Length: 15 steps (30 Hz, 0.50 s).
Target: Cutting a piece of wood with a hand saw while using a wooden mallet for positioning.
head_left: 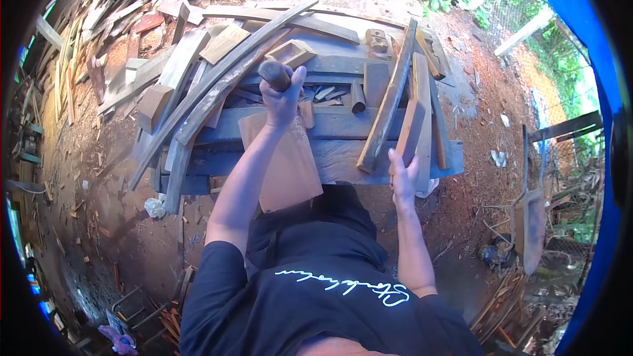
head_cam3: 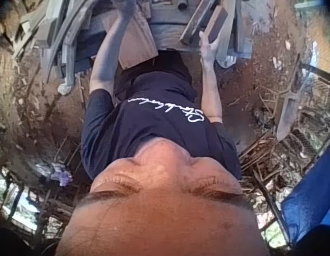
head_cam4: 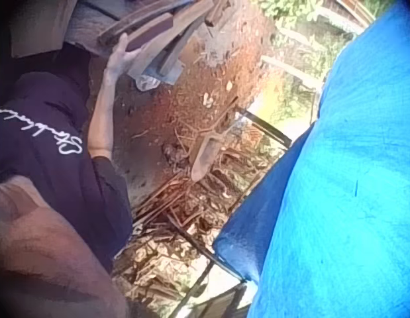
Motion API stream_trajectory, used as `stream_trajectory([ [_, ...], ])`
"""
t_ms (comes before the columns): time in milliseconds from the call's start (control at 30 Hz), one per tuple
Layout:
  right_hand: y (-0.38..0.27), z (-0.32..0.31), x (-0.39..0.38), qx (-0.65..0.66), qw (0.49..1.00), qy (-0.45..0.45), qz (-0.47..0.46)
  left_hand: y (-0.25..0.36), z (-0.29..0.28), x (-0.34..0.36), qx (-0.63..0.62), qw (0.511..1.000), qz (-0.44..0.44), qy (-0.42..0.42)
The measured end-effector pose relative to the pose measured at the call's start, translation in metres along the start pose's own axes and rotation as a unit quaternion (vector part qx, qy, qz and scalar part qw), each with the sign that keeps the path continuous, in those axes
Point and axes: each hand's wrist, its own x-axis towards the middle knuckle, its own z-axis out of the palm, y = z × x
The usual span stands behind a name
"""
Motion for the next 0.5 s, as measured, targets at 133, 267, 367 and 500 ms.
stream_trajectory([
  [133,0.035,0.0,-0.001,-0.1,0.989,0.014,0.104,0.007,-0.012,0.011,-0.021,0.999,0.005,0.024],
  [267,0.04,0.002,0.0,-0.209,0.977,-0.022,0.04,0.03,-0.033,0.015,-0.039,0.996,-0.001,0.077],
  [367,0.056,-0.022,0.005,-0.39,0.914,-0.043,-0.104,0.054,-0.063,0.019,0.032,0.993,-0.061,0.095],
  [500,-0.002,-0.016,-0.02,-0.421,0.893,-0.082,-0.137,0.066,-0.121,0.022,0.13,0.976,-0.159,0.079],
])
